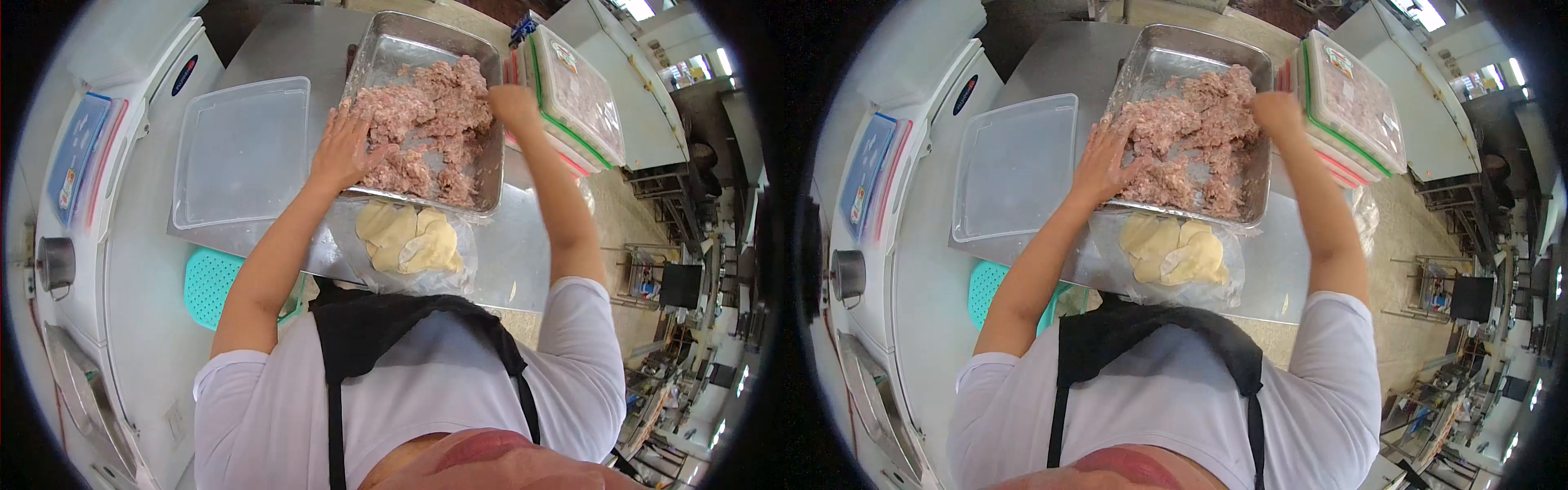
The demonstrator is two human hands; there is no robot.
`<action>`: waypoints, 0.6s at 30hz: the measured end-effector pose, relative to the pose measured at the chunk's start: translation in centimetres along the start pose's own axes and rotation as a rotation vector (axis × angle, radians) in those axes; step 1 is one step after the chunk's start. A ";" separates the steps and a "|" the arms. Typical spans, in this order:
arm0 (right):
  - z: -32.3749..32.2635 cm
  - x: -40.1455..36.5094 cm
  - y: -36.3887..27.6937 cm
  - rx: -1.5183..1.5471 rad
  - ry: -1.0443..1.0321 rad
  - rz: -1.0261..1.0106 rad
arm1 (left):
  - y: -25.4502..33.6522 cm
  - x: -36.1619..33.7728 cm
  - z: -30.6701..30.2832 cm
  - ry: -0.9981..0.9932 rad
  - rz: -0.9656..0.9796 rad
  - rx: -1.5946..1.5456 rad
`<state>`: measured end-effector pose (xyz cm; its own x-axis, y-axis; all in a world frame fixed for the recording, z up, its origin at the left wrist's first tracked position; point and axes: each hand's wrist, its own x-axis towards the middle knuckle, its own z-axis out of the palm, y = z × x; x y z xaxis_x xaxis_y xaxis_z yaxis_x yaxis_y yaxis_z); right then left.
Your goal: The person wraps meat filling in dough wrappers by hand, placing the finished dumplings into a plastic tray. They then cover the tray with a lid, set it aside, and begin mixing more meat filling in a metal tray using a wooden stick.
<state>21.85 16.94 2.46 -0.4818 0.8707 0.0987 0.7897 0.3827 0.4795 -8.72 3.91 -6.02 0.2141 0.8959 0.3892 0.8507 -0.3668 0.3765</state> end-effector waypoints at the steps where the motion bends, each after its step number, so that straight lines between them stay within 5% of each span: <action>1: 1.1 0.3 -1.2 0.002 0.006 -0.009 | 0.0 0.1 0.0 0.004 -0.009 0.005; 12: -4.8 -9.7 -9.6 0.177 -0.001 -0.346 | -0.3 -0.1 0.2 -0.005 -0.023 -0.030; 15: -6.4 -7.9 -5.3 0.141 -0.221 -0.234 | -0.4 -0.1 0.4 0.008 -0.014 -0.035; 18: -7.4 -6.2 -2.2 0.055 -0.190 -0.073 | -0.1 -0.1 0.1 -0.009 -0.030 -0.029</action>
<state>20.30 8.38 7.26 -0.4629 0.8804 -0.1031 0.7770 0.4590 0.4308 -8.75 3.92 -6.18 0.1930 0.9087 0.3701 0.8423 -0.3469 0.4125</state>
